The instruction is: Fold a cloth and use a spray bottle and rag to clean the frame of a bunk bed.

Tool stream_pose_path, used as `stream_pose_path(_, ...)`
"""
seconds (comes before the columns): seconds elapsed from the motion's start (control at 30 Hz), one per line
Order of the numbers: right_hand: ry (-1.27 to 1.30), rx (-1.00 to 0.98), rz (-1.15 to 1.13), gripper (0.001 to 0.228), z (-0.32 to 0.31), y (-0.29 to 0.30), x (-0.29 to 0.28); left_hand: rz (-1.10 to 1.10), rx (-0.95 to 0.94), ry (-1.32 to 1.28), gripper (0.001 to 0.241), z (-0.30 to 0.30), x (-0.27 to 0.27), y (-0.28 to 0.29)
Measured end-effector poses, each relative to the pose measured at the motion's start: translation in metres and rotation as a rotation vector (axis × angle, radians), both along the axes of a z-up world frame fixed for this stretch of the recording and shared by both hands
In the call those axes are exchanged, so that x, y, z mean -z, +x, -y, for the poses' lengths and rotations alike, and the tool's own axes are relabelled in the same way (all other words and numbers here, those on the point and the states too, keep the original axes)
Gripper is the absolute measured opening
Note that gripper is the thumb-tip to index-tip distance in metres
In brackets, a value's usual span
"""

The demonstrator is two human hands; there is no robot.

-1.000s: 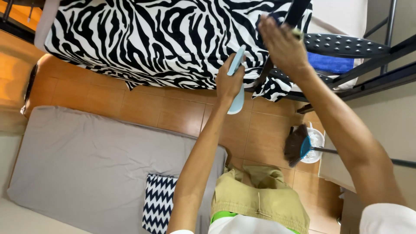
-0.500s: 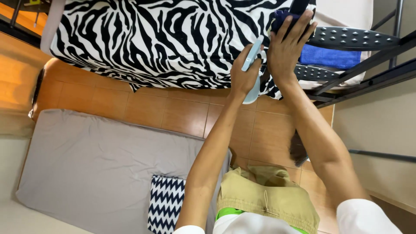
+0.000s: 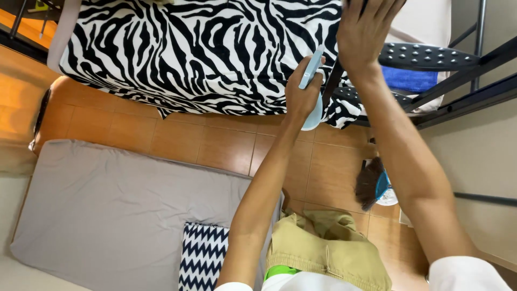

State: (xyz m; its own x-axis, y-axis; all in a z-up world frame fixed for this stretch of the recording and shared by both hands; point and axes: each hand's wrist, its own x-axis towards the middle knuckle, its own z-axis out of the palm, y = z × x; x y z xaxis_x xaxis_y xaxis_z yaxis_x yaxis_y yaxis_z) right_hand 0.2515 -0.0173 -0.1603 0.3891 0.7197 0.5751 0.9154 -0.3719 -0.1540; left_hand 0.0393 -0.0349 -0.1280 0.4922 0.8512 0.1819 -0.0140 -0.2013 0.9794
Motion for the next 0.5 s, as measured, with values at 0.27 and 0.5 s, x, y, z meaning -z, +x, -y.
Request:
stream_pose_path(0.27, -0.228, -0.015, 0.505, 0.055, 0.033, -0.028, 0.125, -0.107, -0.002, -0.17, 0.041, 0.018, 0.031, -0.02)
stream_pose_path(0.5, -0.036, -0.012, 0.249, 0.05, 0.032, -0.023, 0.031, 0.061, -0.017, 0.047, 0.042, -0.004, 0.043, -0.009)
